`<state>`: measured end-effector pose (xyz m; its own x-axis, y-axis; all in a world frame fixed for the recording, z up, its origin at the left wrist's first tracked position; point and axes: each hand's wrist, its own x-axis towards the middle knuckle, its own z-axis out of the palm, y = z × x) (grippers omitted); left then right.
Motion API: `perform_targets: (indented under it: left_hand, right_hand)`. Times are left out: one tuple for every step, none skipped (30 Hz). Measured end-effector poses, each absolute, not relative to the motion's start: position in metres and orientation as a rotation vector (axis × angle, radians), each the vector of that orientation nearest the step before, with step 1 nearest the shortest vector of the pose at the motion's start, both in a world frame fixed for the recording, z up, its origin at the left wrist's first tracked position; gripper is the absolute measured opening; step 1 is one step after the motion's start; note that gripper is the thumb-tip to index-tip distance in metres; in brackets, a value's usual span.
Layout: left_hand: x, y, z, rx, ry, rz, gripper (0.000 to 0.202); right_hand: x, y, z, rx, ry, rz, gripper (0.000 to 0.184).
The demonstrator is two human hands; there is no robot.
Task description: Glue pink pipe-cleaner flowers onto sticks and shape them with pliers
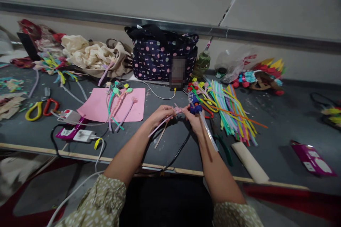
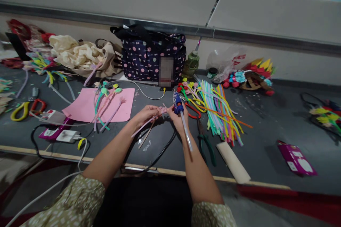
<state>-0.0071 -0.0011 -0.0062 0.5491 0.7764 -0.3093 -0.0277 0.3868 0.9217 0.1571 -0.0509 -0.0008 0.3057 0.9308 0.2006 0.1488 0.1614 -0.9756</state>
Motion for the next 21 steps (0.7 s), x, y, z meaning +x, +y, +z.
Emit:
perform_targets:
  left_hand:
    - [-0.0070, -0.0011, -0.0062, 1.064, 0.855, 0.598, 0.014]
    - [-0.0069, -0.0011, -0.0063, 1.070, 0.855, 0.597, 0.014]
    - [-0.0067, -0.0011, -0.0064, 1.073, 0.856, 0.596, 0.014]
    - [-0.0066, -0.0011, -0.0065, 1.076, 0.855, 0.596, 0.013]
    - [-0.0065, -0.0011, -0.0066, 1.079, 0.853, 0.597, 0.012]
    - [-0.0066, -0.0011, -0.0069, 1.082, 0.848, 0.597, 0.012]
    - [-0.0067, -0.0011, -0.0074, 1.086, 0.843, 0.599, 0.012]
    - [-0.0069, -0.0011, -0.0080, 1.091, 0.840, 0.600, 0.011]
    - [-0.0072, -0.0010, -0.0086, 1.097, 0.837, 0.602, 0.011]
    - [-0.0075, -0.0009, -0.0092, 1.104, 0.837, 0.604, 0.011]
    - [-0.0078, -0.0007, -0.0098, 1.111, 0.838, 0.605, 0.011]
    - [-0.0081, -0.0006, -0.0102, 1.116, 0.840, 0.606, 0.011]
    - [-0.0083, -0.0005, -0.0103, 1.122, 0.842, 0.607, 0.011]
    - [-0.0084, -0.0005, -0.0101, 1.127, 0.843, 0.606, 0.011]
    - [-0.0085, -0.0005, -0.0096, 1.133, 0.844, 0.607, 0.011]
    - [-0.0085, -0.0007, -0.0089, 1.139, 0.845, 0.608, 0.011]
    - [-0.0086, -0.0009, -0.0081, 1.145, 0.845, 0.609, 0.011]
    - [-0.0085, -0.0012, -0.0072, 1.150, 0.847, 0.609, 0.011]
    - [-0.0085, -0.0014, -0.0065, 1.155, 0.849, 0.607, 0.011]
    - [-0.0085, -0.0016, -0.0058, 1.158, 0.851, 0.605, 0.011]
    - [-0.0084, -0.0017, -0.0054, 1.161, 0.853, 0.602, 0.011]
  right_hand:
    - [0.1576, -0.0507, -0.0018, -1.297, -1.143, 0.774, 0.021]
    - [0.1580, -0.0504, -0.0029, -1.299, -1.150, 0.771, 0.021]
    - [0.1584, -0.0501, -0.0040, -1.299, -1.154, 0.766, 0.022]
    - [0.1588, -0.0497, -0.0051, -1.299, -1.157, 0.761, 0.022]
    - [0.1592, -0.0494, -0.0062, -1.300, -1.158, 0.756, 0.023]
    - [0.1597, -0.0491, -0.0072, -1.302, -1.162, 0.752, 0.024]
    - [0.1602, -0.0488, -0.0082, -1.304, -1.171, 0.748, 0.024]
    - [0.1608, -0.0487, -0.0089, -1.306, -1.183, 0.741, 0.024]
    - [0.1613, -0.0487, -0.0094, -1.311, -1.199, 0.735, 0.024]
    - [0.1618, -0.0489, -0.0094, -1.316, -1.217, 0.728, 0.024]
    - [0.1622, -0.0492, -0.0090, -1.322, -1.235, 0.722, 0.023]
    - [0.1625, -0.0497, -0.0082, -1.328, -1.255, 0.718, 0.023]
    - [0.1627, -0.0502, -0.0070, -1.333, -1.274, 0.713, 0.022]
    - [0.1629, -0.0507, -0.0055, -1.336, -1.293, 0.705, 0.022]
    - [0.1630, -0.0512, -0.0040, -1.336, -1.309, 0.696, 0.021]
    - [0.1632, -0.0515, -0.0026, -1.335, -1.322, 0.687, 0.021]
    - [0.1635, -0.0517, -0.0015, -1.332, -1.332, 0.678, 0.020]
    - [0.1640, -0.0516, -0.0008, -1.329, -1.340, 0.671, 0.020]
    - [0.1647, -0.0514, -0.0006, -1.327, -1.353, 0.666, 0.020]
    - [0.1655, -0.0509, -0.0008, -1.325, -1.368, 0.661, 0.019]
    - [0.1665, -0.0504, -0.0015, -1.324, -1.388, 0.651, 0.019]
